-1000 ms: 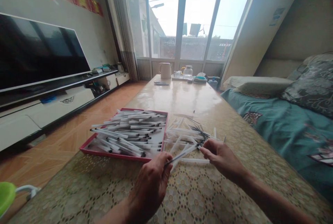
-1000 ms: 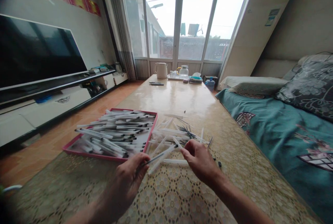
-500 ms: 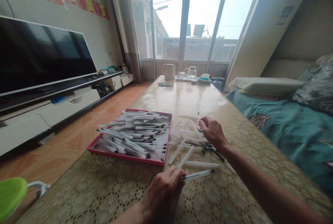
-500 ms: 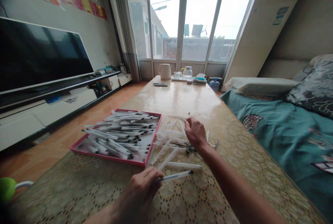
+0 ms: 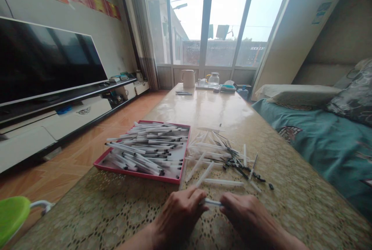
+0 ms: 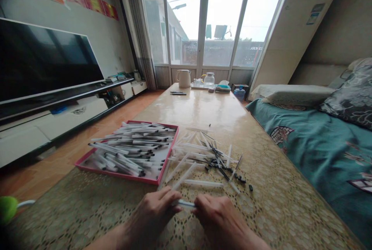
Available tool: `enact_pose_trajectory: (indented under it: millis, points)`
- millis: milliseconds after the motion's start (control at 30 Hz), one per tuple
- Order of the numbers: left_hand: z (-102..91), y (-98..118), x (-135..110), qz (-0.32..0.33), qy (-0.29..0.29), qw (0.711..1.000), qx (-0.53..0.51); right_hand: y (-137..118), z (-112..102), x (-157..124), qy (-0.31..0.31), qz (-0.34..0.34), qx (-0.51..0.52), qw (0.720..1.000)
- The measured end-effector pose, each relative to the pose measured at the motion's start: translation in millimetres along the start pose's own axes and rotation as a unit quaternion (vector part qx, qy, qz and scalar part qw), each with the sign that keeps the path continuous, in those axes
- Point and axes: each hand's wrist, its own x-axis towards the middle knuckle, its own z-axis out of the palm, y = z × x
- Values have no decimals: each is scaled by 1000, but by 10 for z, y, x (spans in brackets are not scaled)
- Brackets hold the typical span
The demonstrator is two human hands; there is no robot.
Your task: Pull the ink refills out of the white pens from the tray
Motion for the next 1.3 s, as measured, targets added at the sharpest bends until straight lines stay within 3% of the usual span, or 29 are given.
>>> enact_pose_trajectory:
  millis: [233, 333, 533, 700, 767, 867, 967, 1167, 1233, 1300]
  points:
    - [-55, 33, 19, 132, -17, 980, 148, -29, 72, -65, -4, -2, -1, 1000]
    - [-132, 77, 51, 142, -29, 974, 174, -30, 123, -78, 21, -11, 6, 1000]
    - [-251, 189, 91, 69, -129, 984, 103, -41, 97, -36, 20, -61, -36, 997]
    - [-392, 196, 93, 7, -116, 993, -18, 78, -40, -73, 32, -84, -72, 993]
    - [-483, 139, 90, -56, -111, 989, -79, 215, -87, -133, 54, -52, -80, 994]
    - [-537, 50, 102, -155, -115, 972, -135, 379, -102, -188, 107, 49, -52, 992]
    - [-435, 10, 138, -179, -57, 973, -133, 372, -55, -147, 109, 94, 1, 990]
    - [-273, -18, 142, -176, 87, 969, -148, 206, -13, -46, 109, 102, 69, 986]
    - [-291, 3, 122, -181, 110, 961, -179, 173, -17, -42, 100, 101, 87, 986]
    - [-298, 52, 113, -218, 96, 934, -266, 130, -10, -36, 107, 95, 98, 985]
